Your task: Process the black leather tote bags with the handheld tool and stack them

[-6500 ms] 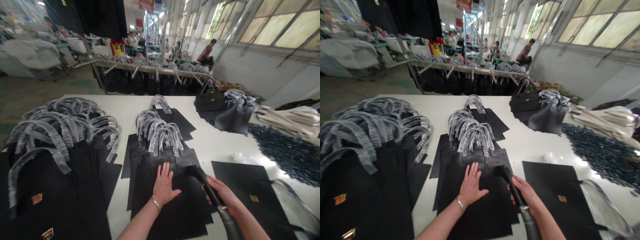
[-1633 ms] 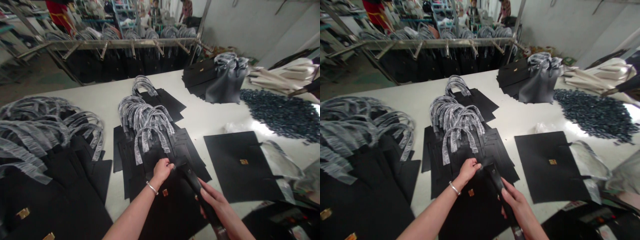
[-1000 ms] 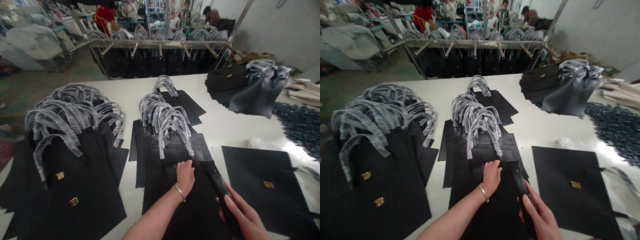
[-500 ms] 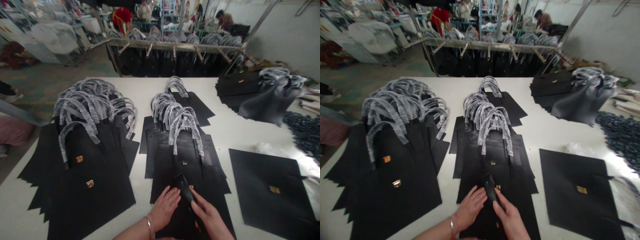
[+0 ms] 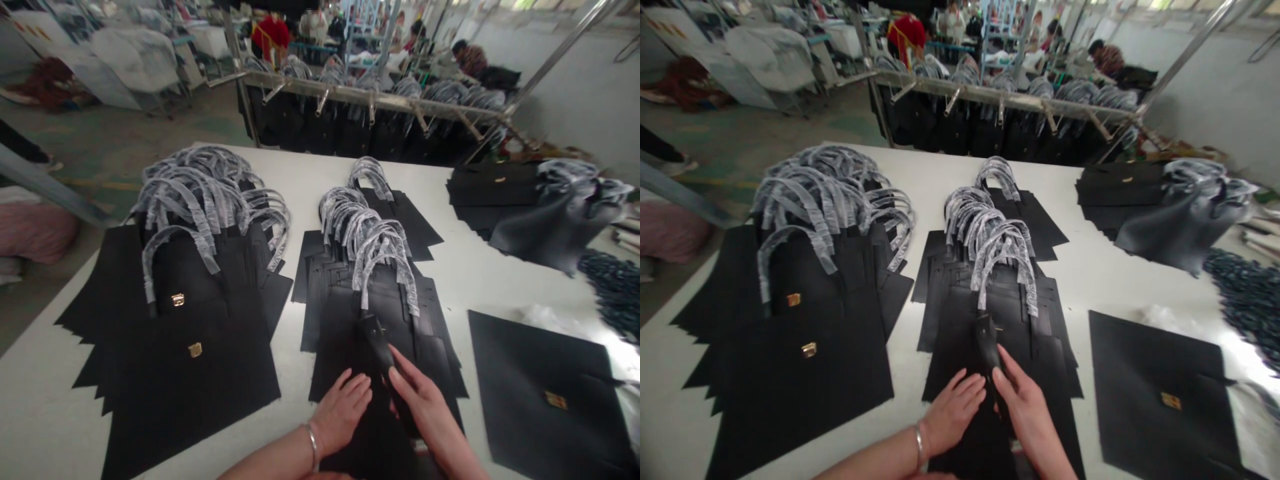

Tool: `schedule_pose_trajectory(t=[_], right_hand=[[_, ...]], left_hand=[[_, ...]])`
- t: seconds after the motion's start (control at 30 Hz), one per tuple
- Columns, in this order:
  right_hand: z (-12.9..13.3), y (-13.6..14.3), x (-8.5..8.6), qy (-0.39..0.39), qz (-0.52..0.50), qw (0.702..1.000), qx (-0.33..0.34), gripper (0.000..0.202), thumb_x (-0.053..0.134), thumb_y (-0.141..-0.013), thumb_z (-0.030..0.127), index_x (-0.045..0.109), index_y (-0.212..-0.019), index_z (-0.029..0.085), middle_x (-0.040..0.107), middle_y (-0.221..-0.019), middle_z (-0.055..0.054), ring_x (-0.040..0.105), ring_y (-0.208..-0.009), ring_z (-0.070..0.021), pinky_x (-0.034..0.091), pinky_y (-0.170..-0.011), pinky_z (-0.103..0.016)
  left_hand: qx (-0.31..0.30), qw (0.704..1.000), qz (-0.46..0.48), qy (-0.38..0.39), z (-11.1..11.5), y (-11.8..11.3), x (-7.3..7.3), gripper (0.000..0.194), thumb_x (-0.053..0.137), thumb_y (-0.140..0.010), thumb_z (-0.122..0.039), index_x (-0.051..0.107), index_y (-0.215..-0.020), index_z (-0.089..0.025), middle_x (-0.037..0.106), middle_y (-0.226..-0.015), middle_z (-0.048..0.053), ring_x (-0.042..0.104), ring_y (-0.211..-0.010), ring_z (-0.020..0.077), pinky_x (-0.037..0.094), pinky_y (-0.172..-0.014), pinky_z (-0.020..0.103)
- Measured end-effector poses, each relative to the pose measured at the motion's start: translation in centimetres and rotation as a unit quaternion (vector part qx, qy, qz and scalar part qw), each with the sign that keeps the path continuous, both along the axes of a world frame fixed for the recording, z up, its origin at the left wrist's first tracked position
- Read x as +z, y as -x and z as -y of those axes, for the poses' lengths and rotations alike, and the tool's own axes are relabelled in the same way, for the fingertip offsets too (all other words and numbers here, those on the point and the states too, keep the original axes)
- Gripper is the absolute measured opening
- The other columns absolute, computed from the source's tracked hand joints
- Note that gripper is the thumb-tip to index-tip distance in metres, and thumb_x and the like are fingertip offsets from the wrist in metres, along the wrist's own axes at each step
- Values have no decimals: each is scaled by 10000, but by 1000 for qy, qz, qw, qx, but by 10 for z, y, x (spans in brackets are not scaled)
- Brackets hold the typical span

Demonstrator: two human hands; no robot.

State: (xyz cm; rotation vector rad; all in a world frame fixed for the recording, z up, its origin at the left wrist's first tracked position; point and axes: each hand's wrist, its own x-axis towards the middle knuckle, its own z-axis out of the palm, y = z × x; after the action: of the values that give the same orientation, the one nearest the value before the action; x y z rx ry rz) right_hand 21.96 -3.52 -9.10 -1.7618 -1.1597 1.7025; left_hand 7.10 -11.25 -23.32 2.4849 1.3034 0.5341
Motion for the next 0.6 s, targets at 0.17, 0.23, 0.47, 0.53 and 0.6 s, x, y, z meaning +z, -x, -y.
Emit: schedule_pose_trajectory(t=[0.17,0.23,0.47,0.53,0.6], right_hand=[[15,14,-13,10,50,993,102,637,583,-788,495,553,-1344,184,758,-901,-60,699,-697,-227,561,-609,-325],[9,27,-20,-36,90,987,127,589,558,-797,457,592,-1306,163,739,-1089,-90,691,-966,-274,541,-856,-382],[-19,64,-17,-94,192,954,210,632,461,-835,433,522,-1360,85,648,-1267,-149,590,-1189,-278,417,-1037,-383],[-13,59,-12,-92,197,950,223,640,450,-842,451,518,-1364,88,656,-1256,-145,601,-1176,-278,424,-1028,-382],[-4,51,-8,-76,200,948,237,644,427,-855,471,502,-1378,102,655,-1260,-134,612,-1161,-281,446,-1005,-387]], left_hand=[[-18,999,23,34,-4,-6,1,421,435,-969,-262,416,-1381,-179,522,-1377,40,332,-1355,175,175,-1171,401],[-21,998,36,36,-3,-8,-2,426,437,-967,-260,408,-1386,-184,515,-1385,36,332,-1355,178,182,-1167,400],[25,997,72,5,0,-15,-16,436,497,-936,-243,441,-1362,-169,572,-1317,48,407,-1297,196,214,-1147,376],[30,997,71,-6,0,-16,-17,403,483,-945,-243,464,-1340,-162,575,-1312,46,408,-1296,188,211,-1148,366],[30,997,67,-11,0,-16,-17,371,467,-956,-249,486,-1315,-158,581,-1302,43,416,-1287,182,210,-1149,365]])
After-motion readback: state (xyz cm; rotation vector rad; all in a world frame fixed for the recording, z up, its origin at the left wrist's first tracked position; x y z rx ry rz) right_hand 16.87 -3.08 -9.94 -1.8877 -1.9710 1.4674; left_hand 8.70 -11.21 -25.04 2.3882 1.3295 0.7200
